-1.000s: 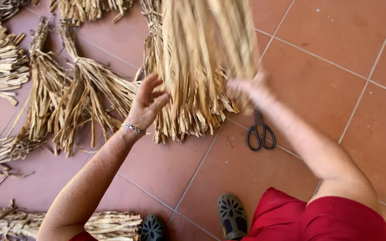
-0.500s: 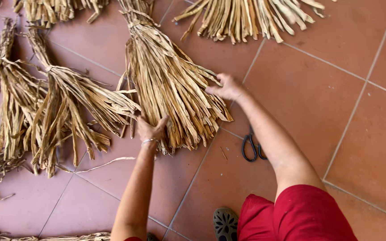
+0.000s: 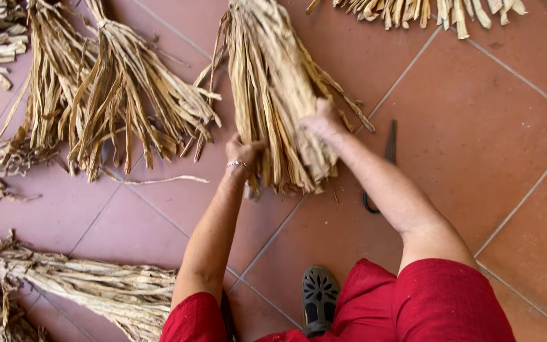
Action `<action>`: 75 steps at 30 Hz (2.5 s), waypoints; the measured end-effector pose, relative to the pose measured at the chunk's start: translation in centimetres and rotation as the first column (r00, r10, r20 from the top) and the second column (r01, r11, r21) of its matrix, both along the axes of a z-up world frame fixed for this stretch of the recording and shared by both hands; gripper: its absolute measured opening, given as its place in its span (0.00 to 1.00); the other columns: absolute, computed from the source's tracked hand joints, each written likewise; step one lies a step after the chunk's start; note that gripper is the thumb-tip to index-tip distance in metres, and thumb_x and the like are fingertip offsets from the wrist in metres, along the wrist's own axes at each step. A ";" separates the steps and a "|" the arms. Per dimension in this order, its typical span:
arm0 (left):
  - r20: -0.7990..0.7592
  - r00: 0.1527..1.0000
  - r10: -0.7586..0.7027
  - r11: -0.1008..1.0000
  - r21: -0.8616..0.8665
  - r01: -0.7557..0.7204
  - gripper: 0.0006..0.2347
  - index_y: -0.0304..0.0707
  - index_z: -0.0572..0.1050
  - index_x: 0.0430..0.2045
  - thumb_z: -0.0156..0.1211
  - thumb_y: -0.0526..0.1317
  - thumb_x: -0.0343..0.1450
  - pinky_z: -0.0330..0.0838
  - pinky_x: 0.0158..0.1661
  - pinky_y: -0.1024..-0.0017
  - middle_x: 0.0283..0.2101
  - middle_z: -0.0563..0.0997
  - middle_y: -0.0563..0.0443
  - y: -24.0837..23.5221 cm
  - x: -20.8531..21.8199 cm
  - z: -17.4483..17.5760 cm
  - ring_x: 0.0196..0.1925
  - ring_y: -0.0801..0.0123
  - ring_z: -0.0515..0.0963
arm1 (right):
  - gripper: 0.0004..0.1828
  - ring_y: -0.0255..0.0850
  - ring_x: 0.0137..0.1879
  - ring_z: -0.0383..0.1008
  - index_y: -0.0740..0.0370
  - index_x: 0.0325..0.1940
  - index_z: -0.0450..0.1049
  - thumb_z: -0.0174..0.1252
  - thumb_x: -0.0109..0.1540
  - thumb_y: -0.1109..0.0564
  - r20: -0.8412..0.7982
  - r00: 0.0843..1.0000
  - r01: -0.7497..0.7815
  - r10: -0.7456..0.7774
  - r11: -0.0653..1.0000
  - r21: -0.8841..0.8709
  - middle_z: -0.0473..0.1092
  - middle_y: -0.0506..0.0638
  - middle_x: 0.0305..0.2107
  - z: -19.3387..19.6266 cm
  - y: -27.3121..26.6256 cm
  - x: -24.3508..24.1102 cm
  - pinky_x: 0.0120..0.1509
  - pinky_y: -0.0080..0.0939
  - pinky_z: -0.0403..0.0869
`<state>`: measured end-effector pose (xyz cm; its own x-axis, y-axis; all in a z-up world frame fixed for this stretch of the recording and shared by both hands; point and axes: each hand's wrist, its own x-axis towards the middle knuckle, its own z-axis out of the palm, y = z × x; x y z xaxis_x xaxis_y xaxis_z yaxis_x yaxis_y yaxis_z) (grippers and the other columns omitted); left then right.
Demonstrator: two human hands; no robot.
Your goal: The person gathers dried plant strips from the floor, aligns them into bundles, and ties them using strips of the same material. Shears are used to cut the binding strips. The person repeatedly picks up, arranges, and secures the bundles on a tiled floor.
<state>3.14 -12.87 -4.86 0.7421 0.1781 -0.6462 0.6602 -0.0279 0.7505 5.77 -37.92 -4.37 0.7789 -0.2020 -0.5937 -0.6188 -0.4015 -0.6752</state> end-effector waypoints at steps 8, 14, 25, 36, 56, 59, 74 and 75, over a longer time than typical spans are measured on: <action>0.141 0.975 -0.170 0.804 0.592 0.055 0.14 0.39 0.80 0.45 0.73 0.41 0.67 0.78 0.50 0.66 0.45 0.86 0.46 10.0 0.1 0.8 0.45 0.65 0.84 | 0.24 0.48 0.47 0.81 0.63 0.52 0.78 0.74 0.54 0.58 0.441 0.897 0.200 -0.029 0.916 -0.348 0.79 0.58 0.44 -0.4 -14.3 2.2 0.53 0.46 0.77; -0.065 0.950 -0.306 0.699 0.663 0.270 0.33 0.39 0.71 0.55 0.78 0.50 0.57 0.80 0.48 0.64 0.46 0.82 0.44 9.8 -2.2 -0.1 0.43 0.61 0.84 | 0.53 0.67 0.66 0.61 0.65 0.66 0.63 0.80 0.46 0.40 0.201 0.951 -0.086 0.237 0.822 -0.562 0.60 0.68 0.61 -0.8 -12.4 -0.3 0.61 0.75 0.63; -0.061 0.932 -0.357 0.721 0.616 0.317 0.27 0.42 0.72 0.59 0.66 0.55 0.68 0.75 0.53 0.54 0.47 0.84 0.38 11.4 -8.3 -5.0 0.49 0.50 0.83 | 0.54 0.62 0.80 0.41 0.35 0.76 0.48 0.60 0.53 0.21 0.509 0.218 -0.354 0.832 0.554 -0.754 0.35 0.54 0.76 2.4 5.0 -10.8 0.72 0.91 0.42; -0.052 0.729 -0.682 0.262 0.914 0.310 0.48 0.32 0.60 0.65 0.67 0.68 0.57 0.68 0.52 0.41 0.54 0.75 0.28 9.6 -8.0 1.5 0.56 0.37 0.73 | 0.22 0.43 0.39 0.75 0.62 0.52 0.70 0.63 0.55 0.58 0.415 0.844 -0.228 0.339 0.928 -0.294 0.73 0.53 0.40 -2.3 -1.0 -0.3 0.36 0.38 0.80; -0.176 0.921 -0.348 0.762 0.519 0.387 0.45 0.36 0.52 0.74 0.69 0.44 0.61 0.68 0.68 0.65 0.69 0.69 0.29 5.4 5.5 2.0 0.67 0.51 0.75 | 0.44 0.34 0.30 0.73 0.63 0.43 0.76 0.51 0.52 0.19 0.543 -0.123 -0.398 0.830 0.461 -0.794 0.75 0.54 0.32 2.0 10.9 -18.8 0.21 0.25 0.69; 0.020 0.942 -0.336 0.825 0.488 0.284 0.27 0.36 0.76 0.62 0.62 0.40 0.64 0.75 0.65 0.71 0.61 0.83 0.39 7.4 3.4 1.5 0.61 0.58 0.84 | 0.27 0.32 0.18 0.65 0.54 0.20 0.77 0.56 0.65 0.36 0.537 0.319 -0.764 0.781 0.548 -0.342 0.72 0.45 0.16 5.5 9.2 -15.3 0.24 0.34 0.70; 0.703 0.446 -0.554 0.728 0.669 -0.149 0.27 0.31 0.69 0.56 0.59 0.25 0.59 0.77 0.58 0.61 0.58 0.68 0.38 -1.0 -7.3 10.3 0.60 0.51 0.74 | 0.59 0.47 0.67 0.70 0.62 0.73 0.59 0.73 0.49 0.29 0.511 0.857 -0.221 0.072 0.946 0.237 0.69 0.58 0.61 12.6 5.6 -0.1 0.72 0.49 0.70; 0.698 0.411 -0.587 0.724 0.679 -0.120 0.28 0.30 0.68 0.58 0.59 0.25 0.60 0.78 0.56 0.61 0.58 0.68 0.36 -2.3 -7.6 10.3 0.59 0.48 0.74 | 0.57 0.46 0.67 0.71 0.61 0.72 0.61 0.73 0.49 0.29 0.494 0.866 -0.241 0.071 0.927 0.289 0.72 0.56 0.60 13.2 5.9 -0.2 0.73 0.47 0.69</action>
